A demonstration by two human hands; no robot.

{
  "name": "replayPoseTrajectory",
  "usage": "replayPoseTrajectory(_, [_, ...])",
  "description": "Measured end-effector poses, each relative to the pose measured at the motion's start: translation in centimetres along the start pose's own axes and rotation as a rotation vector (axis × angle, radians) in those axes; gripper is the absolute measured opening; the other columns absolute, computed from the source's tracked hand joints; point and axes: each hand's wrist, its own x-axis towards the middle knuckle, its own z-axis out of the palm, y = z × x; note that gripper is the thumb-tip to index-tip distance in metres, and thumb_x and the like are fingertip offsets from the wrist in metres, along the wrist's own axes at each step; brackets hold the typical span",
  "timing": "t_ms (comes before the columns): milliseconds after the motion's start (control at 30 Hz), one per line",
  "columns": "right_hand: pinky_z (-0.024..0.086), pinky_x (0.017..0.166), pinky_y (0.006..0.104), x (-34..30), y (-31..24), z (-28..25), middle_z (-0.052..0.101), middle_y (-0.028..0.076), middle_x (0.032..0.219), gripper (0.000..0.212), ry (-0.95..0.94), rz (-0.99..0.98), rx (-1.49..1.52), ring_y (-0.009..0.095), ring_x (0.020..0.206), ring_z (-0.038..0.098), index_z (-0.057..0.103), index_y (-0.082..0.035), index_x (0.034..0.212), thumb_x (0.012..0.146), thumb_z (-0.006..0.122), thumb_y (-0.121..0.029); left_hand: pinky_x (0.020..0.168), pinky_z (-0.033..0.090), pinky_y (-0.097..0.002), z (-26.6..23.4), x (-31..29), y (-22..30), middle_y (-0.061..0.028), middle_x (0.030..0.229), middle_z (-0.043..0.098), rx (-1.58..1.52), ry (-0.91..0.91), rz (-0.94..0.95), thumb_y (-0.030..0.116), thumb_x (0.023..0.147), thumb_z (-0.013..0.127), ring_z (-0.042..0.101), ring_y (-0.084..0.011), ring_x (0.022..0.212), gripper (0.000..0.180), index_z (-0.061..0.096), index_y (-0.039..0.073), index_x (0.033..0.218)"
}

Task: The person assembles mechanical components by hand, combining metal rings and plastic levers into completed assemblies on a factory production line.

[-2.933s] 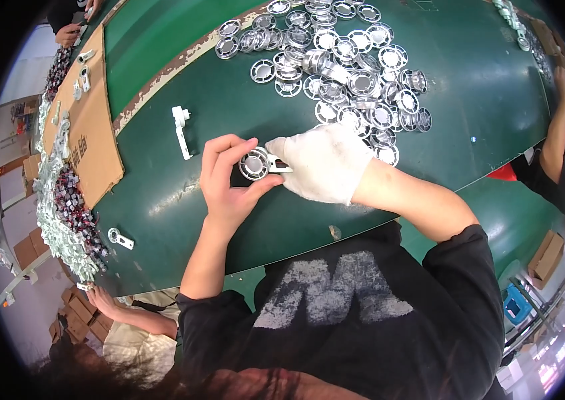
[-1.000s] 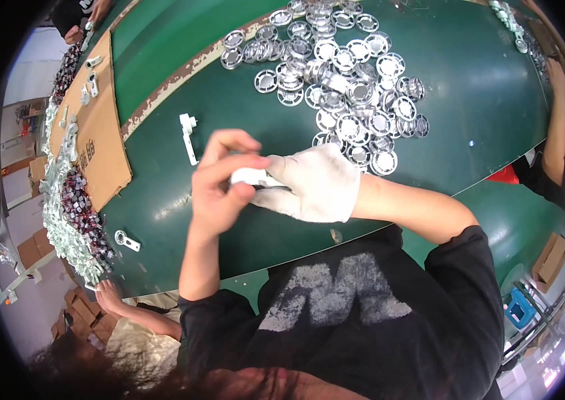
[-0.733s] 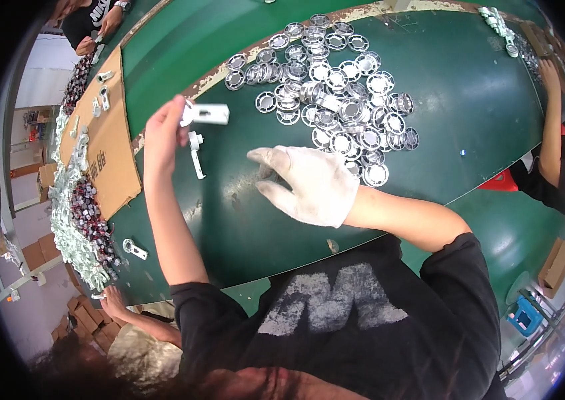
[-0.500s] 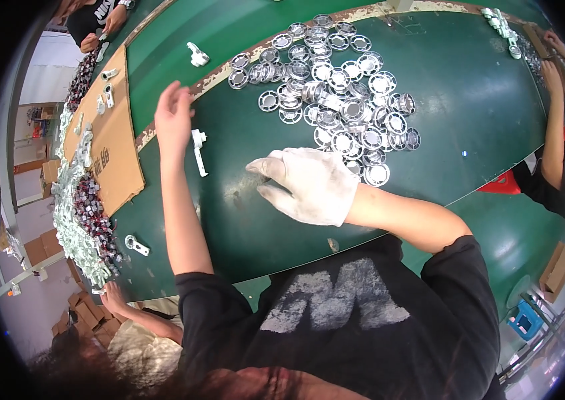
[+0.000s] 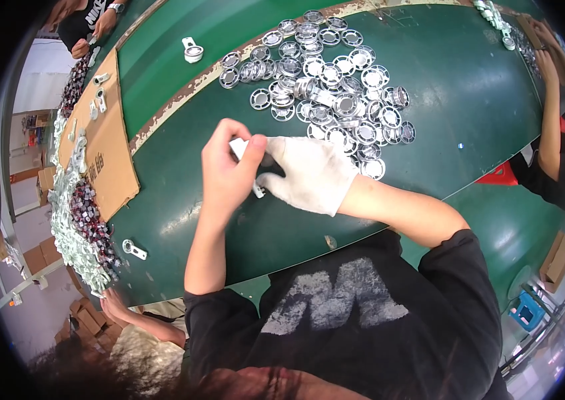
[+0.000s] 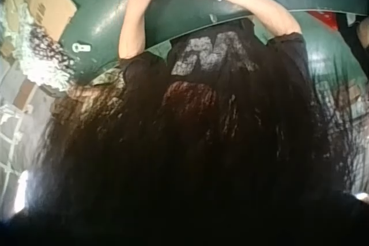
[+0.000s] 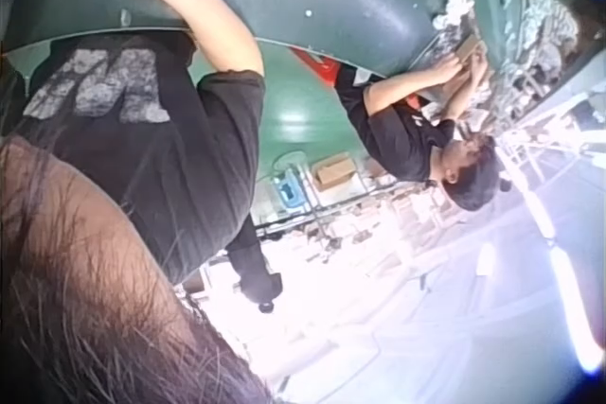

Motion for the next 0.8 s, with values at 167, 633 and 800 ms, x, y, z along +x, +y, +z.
replayPoseTrajectory(167, [0.056, 0.086, 0.0400, 0.3, 1.8, 0.1, 0.074, 0.014, 0.100, 0.047, -0.025, 0.012, 0.337, 0.032, 0.093, 0.072, 0.055, -0.003, 0.130, 0.089, 0.066, -0.023, 0.063, 0.042, -0.0284, 2.1, 1.0, -0.7, -0.0032, 0.076, 0.054, -0.110, 0.056, 0.027, 0.034, 0.100, 0.064, 0.048, -0.0114, 0.069, 0.036, 0.049, 0.003, 0.089])
replayPoseTrajectory(633, [0.041, 0.065, 0.0248, -0.2, 3.3, -1.4, 0.056, 0.004, 0.087, 0.038, 0.464, -0.082, 0.734, 0.010, 0.072, 0.049, 0.052, 0.001, 0.129, 0.096, 0.042, -0.013, 0.066, 0.053, -0.0392, 3.6, 0.4, -1.9, -0.0053, 0.098, 0.061, 0.753, -0.103, 0.281, 0.028, 0.082, 0.080, 0.063, -0.0240, 0.089, 0.054, 0.061, 0.012, 0.130])
replayPoseTrajectory(800, [0.049, 0.077, 0.0321, 0.0, 3.0, -1.8, 0.060, 0.009, 0.098, 0.037, 0.370, -0.079, 0.654, 0.017, 0.084, 0.058, 0.054, 0.000, 0.133, 0.098, 0.048, -0.011, 0.069, 0.054, -0.0391, 3.9, 0.7, -2.4, -0.0011, 0.117, 0.058, 0.649, 0.074, 0.275, 0.020, 0.074, 0.085, 0.062, -0.0245, 0.091, 0.042, 0.064, 0.011, 0.110])
